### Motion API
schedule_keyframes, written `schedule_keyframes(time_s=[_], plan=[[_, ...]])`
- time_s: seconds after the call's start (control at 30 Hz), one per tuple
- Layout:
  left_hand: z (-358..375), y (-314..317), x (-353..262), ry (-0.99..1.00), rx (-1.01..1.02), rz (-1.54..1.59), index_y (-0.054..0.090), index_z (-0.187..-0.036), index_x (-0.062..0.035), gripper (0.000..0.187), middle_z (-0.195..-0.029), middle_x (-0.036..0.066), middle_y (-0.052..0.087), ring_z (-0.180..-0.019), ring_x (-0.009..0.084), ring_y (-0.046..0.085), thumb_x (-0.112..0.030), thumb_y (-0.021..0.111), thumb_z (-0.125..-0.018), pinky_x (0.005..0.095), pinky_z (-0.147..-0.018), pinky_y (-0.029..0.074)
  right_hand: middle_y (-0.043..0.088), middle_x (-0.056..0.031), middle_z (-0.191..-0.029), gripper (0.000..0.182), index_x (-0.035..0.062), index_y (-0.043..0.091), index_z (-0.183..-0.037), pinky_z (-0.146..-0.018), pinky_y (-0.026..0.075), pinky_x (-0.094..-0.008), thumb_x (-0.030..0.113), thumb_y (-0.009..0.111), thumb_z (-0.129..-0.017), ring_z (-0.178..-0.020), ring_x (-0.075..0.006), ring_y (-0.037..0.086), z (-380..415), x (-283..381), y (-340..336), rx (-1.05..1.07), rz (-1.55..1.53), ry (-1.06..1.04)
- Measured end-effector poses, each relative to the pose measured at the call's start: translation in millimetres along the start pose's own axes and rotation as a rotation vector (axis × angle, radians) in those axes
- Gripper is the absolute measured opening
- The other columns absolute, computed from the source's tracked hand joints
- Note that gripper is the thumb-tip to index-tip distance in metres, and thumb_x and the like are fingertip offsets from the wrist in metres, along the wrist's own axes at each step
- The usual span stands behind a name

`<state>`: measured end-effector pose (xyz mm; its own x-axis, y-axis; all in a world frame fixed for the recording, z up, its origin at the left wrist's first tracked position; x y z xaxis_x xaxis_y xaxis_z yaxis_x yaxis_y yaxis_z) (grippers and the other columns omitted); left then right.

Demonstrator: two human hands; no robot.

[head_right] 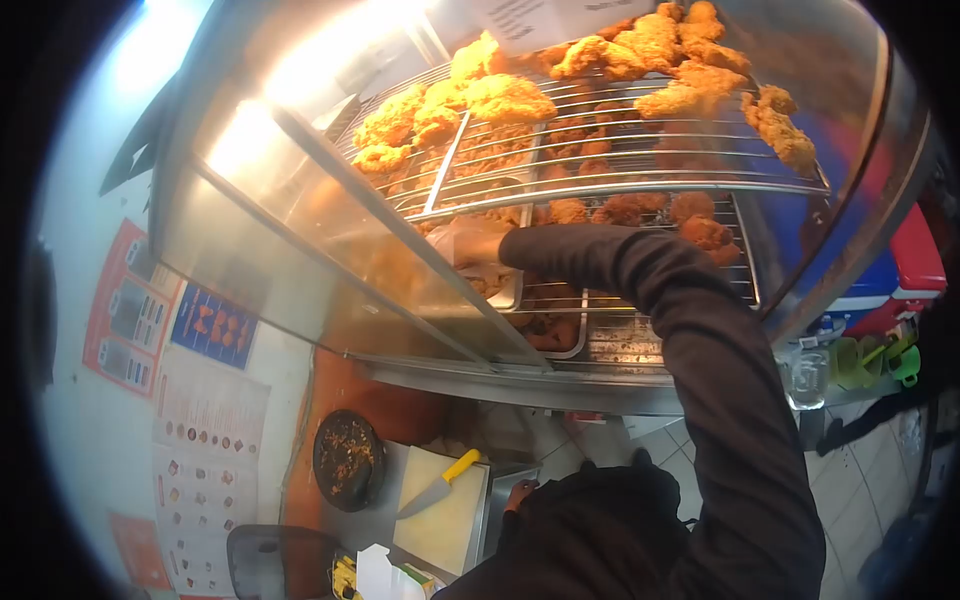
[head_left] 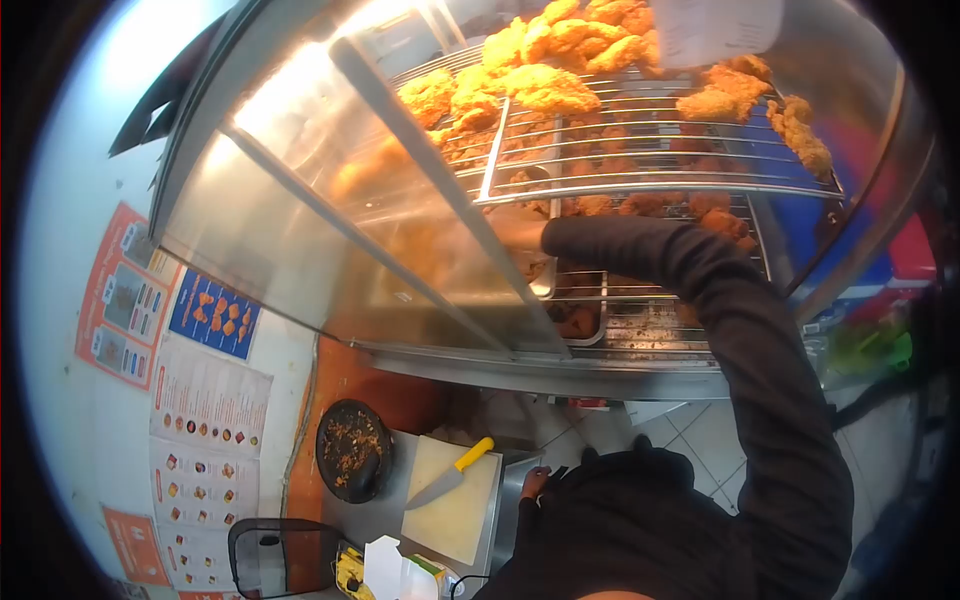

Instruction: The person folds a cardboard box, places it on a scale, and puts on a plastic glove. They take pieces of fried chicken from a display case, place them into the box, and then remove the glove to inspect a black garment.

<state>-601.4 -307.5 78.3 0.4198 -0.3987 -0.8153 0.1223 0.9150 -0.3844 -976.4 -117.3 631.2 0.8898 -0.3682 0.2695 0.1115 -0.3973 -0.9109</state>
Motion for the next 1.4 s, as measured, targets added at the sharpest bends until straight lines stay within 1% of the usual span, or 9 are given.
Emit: schedule_keyframes(time_s=[0.07, 0.27, 0.37, 0.47, 0.7, 0.77, 0.9, 1.1, 1.4], plan=[[-15.7, 16.6, 41.0, -0.234, 0.023, 0.202, 0.065, -0.094, 0.0021, 0.036, -0.083, 0.012, 0.066, -0.073, 0.0163, 0.061, -0.032, 0.061, -0.083, 0.0290, -0.065, 0.048, 0.063, -0.0160, -0.100, 0.030, 0.0043, 0.057, -0.108, -0.073, 0.048, -0.0386, 0.021, 0.054, -0.083, -0.088, -0.0275, 0.061, -3.5, -0.9, 2.4, 0.028, -0.011, 0.001], [-36.7, 13.1, 47.6, -0.185, 0.095, 0.058, 0.064, -0.096, 0.0020, 0.034, -0.081, 0.011, 0.066, -0.072, 0.0169, 0.062, -0.030, 0.060, -0.084, 0.0288, -0.062, 0.048, 0.063, -0.0160, -0.102, 0.030, 0.0046, 0.058, -0.108, -0.074, 0.048, -0.0388, 0.022, 0.053, -0.083, -0.088, -0.0277, 0.061, -6.1, -0.8, 10.8, 0.055, -0.040, 0.010], [3.1, -11.2, -59.8, -0.323, 0.093, 0.040, 0.063, -0.100, 0.0025, 0.035, -0.085, 0.012, 0.066, -0.074, 0.0185, 0.064, -0.028, 0.058, -0.084, 0.0297, -0.061, 0.049, 0.062, -0.0161, -0.103, 0.030, 0.0048, 0.058, -0.108, -0.074, 0.048, -0.0388, 0.022, 0.053, -0.083, -0.088, -0.0279, 0.061, -6.1, 1.4, 15.8, 0.056, -0.047, 0.008], [-37.8, 11.1, 44.5, -0.299, 0.065, 0.265, 0.061, -0.104, 0.0031, 0.036, -0.090, 0.013, 0.065, -0.075, 0.0202, 0.065, -0.027, 0.057, -0.085, 0.0301, -0.060, 0.050, 0.062, -0.0161, -0.104, 0.031, 0.0049, 0.058, -0.107, -0.074, 0.048, -0.0389, 0.023, 0.053, -0.083, -0.088, -0.0280, 0.061, -6.7, 2.7, 19.8, 0.059, -0.046, 0.000], [-4.0, -4.1, -18.4, -0.313, 0.009, 0.186, 0.059, -0.104, 0.0010, 0.036, -0.090, 0.013, 0.065, -0.070, 0.0194, 0.064, -0.029, 0.057, -0.086, 0.0289, -0.055, 0.049, 0.061, -0.0162, -0.106, 0.031, 0.0053, 0.059, -0.107, -0.074, 0.048, -0.0391, 0.024, 0.053, -0.083, -0.089, -0.0282, 0.061, -13.7, -0.3, 30.3, 0.048, -0.044, -0.022], [4.8, -4.4, -27.9, -0.398, -0.001, 0.159, 0.062, -0.105, 0.0017, 0.039, -0.088, 0.013, 0.066, -0.073, 0.0190, 0.064, -0.031, 0.056, -0.085, 0.0301, -0.065, 0.051, 0.061, -0.0163, -0.107, 0.031, 0.0054, 0.059, -0.107, -0.074, 0.048, -0.0392, 0.024, 0.053, -0.083, -0.089, -0.0283, 0.060, -19.4, -3.7, 29.4, 0.047, -0.042, -0.033], [18.6, -5.4, -18.6, -0.351, -0.109, 0.354, 0.060, -0.108, -0.0009, 0.040, -0.085, 0.013, 0.066, -0.068, 0.0169, 0.063, -0.032, 0.057, -0.084, 0.0288, -0.062, 0.050, 0.060, -0.0163, -0.108, 0.031, 0.0056, 0.059, -0.107, -0.074, 0.048, -0.0393, 0.024, 0.053, -0.083, -0.089, -0.0285, 0.060, -25.5, -5.5, 27.9, 0.040, -0.059, -0.020], [56.5, 1.5, 6.3, -0.478, -0.108, 0.399, 0.056, -0.104, -0.0070, 0.038, -0.088, 0.015, 0.065, -0.065, 0.0221, 0.062, -0.039, 0.059, -0.084, 0.0350, -0.052, 0.050, 0.059, -0.0164, -0.110, 0.032, 0.0059, 0.060, -0.107, -0.074, 0.048, -0.0395, 0.025, 0.053, -0.083, -0.090, -0.0287, 0.060, -18.5, -17.2, 11.1, -0.027, -0.138, 0.106], [88.1, 3.0, 41.5, -0.657, -0.079, 0.391, 0.053, -0.109, -0.0048, 0.043, -0.093, 0.017, 0.065, -0.077, 0.0270, 0.065, -0.038, 0.054, -0.082, 0.0462, -0.067, 0.050, 0.058, -0.0165, -0.113, 0.032, 0.0064, 0.060, -0.107, -0.075, 0.047, -0.0397, 0.026, 0.053, -0.082, -0.090, -0.0291, 0.060, 0.4, -43.4, -12.8, -0.251, -0.267, 0.340]])
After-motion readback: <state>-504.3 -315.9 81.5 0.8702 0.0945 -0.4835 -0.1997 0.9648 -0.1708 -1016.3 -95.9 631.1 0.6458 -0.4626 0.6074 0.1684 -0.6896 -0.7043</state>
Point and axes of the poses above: each hand's wrist, its own z-axis away from the middle knuckle, its own y-axis out of the palm, x = y × z, the point moved 4 cm from there along -z, towards the middle knuckle
